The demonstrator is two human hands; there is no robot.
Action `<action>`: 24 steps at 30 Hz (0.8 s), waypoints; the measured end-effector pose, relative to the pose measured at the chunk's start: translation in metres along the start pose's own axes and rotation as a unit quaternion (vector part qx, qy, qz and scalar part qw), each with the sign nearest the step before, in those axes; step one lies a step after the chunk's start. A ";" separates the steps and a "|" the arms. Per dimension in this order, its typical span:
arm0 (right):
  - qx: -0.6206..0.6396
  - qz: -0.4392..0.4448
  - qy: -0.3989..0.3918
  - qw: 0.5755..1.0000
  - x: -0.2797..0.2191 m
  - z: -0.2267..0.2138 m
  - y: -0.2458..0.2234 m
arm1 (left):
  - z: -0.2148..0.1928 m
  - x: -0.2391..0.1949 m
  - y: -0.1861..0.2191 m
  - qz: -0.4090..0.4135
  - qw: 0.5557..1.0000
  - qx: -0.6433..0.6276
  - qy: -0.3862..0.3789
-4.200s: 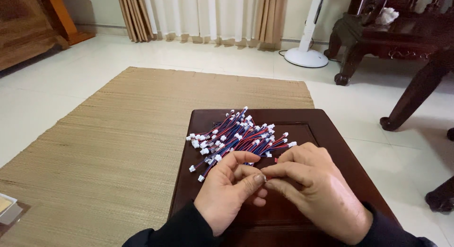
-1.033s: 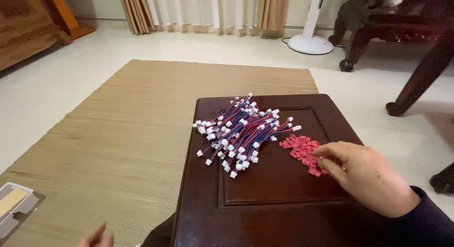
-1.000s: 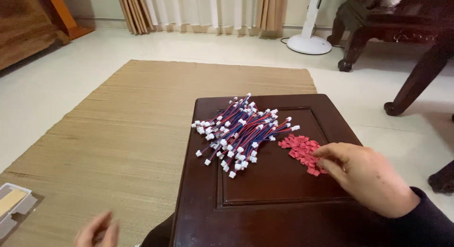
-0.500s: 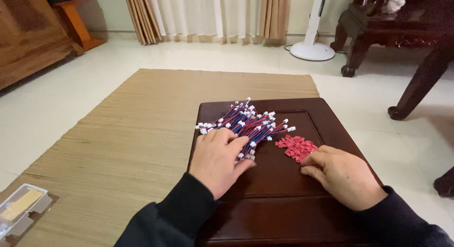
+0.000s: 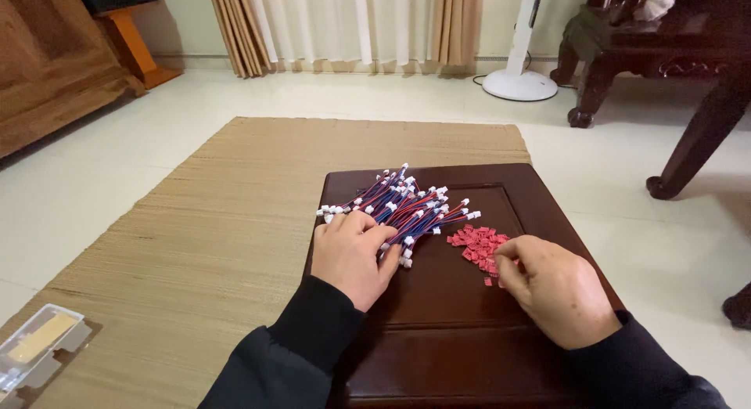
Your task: Assembling electrical wire harnesses by attaching small connectors and adjusting audio equipment settings
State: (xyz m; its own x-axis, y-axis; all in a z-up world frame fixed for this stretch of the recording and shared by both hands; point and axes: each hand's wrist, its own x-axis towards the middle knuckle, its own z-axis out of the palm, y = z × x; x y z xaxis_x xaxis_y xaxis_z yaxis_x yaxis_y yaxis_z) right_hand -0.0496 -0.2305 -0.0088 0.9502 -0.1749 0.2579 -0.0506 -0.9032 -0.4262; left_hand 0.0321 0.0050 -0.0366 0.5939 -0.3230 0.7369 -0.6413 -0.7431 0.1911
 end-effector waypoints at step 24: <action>0.139 -0.152 0.053 0.977 0.009 0.020 0.032 | 0.004 -0.001 -0.014 -0.211 0.972 -0.058 -0.081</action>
State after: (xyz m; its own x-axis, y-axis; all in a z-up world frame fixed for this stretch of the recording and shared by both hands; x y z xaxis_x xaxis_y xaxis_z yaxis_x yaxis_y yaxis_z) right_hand -0.0367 -0.2533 -0.0372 0.8701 0.0327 0.4919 0.3294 -0.7808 -0.5309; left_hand 0.0426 0.0132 -0.0430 0.8792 -0.0983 0.4661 -0.3683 -0.7609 0.5342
